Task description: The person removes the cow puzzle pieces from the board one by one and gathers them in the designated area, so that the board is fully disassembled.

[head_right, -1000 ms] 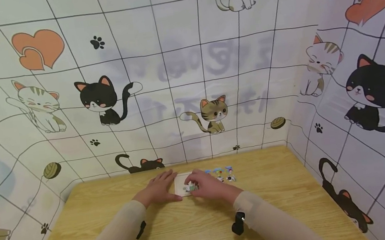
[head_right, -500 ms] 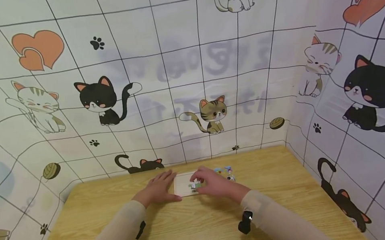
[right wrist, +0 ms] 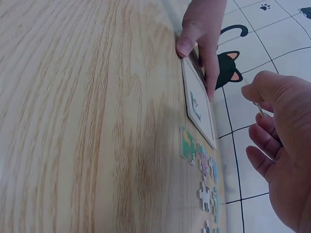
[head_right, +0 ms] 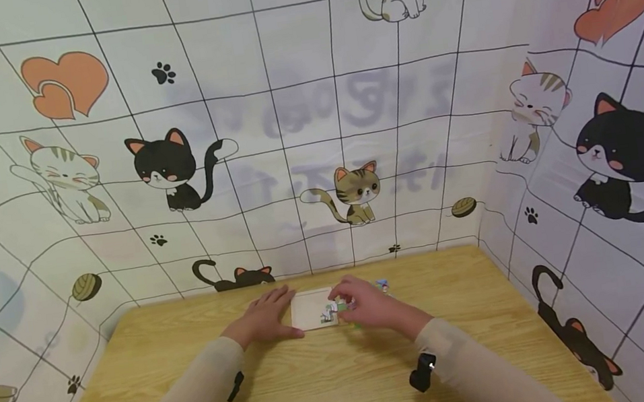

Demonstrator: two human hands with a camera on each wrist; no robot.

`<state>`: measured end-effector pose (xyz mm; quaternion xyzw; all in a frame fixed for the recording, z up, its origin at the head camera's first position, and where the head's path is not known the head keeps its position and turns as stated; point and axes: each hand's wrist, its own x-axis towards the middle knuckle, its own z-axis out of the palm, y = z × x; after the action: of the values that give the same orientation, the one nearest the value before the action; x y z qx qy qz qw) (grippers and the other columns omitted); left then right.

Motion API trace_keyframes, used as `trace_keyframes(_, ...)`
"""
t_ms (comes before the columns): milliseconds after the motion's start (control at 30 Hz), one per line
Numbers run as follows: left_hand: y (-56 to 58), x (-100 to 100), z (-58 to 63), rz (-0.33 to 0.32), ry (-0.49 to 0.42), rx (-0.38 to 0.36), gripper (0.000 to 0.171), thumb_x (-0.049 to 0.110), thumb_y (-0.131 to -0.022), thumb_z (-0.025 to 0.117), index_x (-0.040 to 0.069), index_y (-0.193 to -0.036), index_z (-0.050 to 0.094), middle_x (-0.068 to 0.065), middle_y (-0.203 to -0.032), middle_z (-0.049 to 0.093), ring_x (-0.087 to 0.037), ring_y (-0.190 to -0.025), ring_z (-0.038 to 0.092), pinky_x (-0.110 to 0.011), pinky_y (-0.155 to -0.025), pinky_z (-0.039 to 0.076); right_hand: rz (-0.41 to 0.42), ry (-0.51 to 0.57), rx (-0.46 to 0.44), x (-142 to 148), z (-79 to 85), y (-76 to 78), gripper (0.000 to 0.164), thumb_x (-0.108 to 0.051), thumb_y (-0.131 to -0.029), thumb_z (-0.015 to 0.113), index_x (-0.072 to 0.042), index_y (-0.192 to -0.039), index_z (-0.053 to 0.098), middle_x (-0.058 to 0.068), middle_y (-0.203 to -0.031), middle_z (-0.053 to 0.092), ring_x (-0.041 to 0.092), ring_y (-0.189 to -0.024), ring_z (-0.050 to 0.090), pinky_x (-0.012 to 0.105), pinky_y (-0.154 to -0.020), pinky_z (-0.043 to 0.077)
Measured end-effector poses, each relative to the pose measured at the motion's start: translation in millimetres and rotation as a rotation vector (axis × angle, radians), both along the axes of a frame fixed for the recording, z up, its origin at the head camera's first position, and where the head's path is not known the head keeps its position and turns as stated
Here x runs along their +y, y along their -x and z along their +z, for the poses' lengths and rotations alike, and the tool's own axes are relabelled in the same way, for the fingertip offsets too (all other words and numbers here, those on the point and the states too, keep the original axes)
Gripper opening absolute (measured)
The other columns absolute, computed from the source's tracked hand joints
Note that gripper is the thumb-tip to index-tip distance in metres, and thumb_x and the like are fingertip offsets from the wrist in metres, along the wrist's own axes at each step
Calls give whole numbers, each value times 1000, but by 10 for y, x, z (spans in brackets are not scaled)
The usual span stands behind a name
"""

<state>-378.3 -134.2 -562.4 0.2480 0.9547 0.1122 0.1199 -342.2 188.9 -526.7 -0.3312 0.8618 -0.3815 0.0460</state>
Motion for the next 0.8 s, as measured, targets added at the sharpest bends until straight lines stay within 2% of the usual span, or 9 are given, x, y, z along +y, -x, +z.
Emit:
trace_keyframes(133, -9, -2, 4, -3, 0, 4, 115, 80, -92, 72, 20, -178, 27, -11, -184, 19, -42, -167, 22, -68, -130, 26, -5, -4, -15, 52, 15, -6, 32, -9, -104, 75, -14, -135, 75, 5, -112, 61, 31, -100, 60, 34, -79, 53)
trace_keyframes(300, -19, 0, 0, 3, -9, 9, 114, 80, -92, 73, 20, -178, 28, -11, -184, 20, -42, -167, 23, -68, -130, 25, 12, -23, 3, 118, 39, -13, 32, -10, -105, 75, -10, -136, 73, 4, -113, 60, 24, -99, 57, 36, -81, 51)
trace_keyframes(400, -11, 1, -7, 9, -8, 4, 114, 80, -92, 74, 21, -178, 27, -9, -184, 19, -42, -167, 22, -68, -130, 24, 19, -32, 10, 162, 42, -15, 30, -9, -104, 75, -13, -135, 73, 2, -112, 58, 21, -98, 54, 35, -79, 49)
trace_keyframes(667, -20, -3, 2, 0, -30, -3, 114, 78, -92, 75, 19, -178, 28, -11, -184, 20, -44, -167, 22, -69, -130, 25, 16, -29, 0, 255, 30, -20, 32, -5, -104, 77, -16, -133, 74, 5, -109, 58, 40, -98, 55, 30, -73, 46)
trace_keyframes(800, -8, -4, -8, 4, -21, -10, 115, 79, -92, 74, 20, -178, 27, -11, -185, 18, -43, -168, 21, -68, -131, 24, 16, -36, 11, 302, 31, -29, 32, -4, -104, 77, -10, -135, 74, 8, -109, 60, 38, -98, 55, 31, -75, 48)
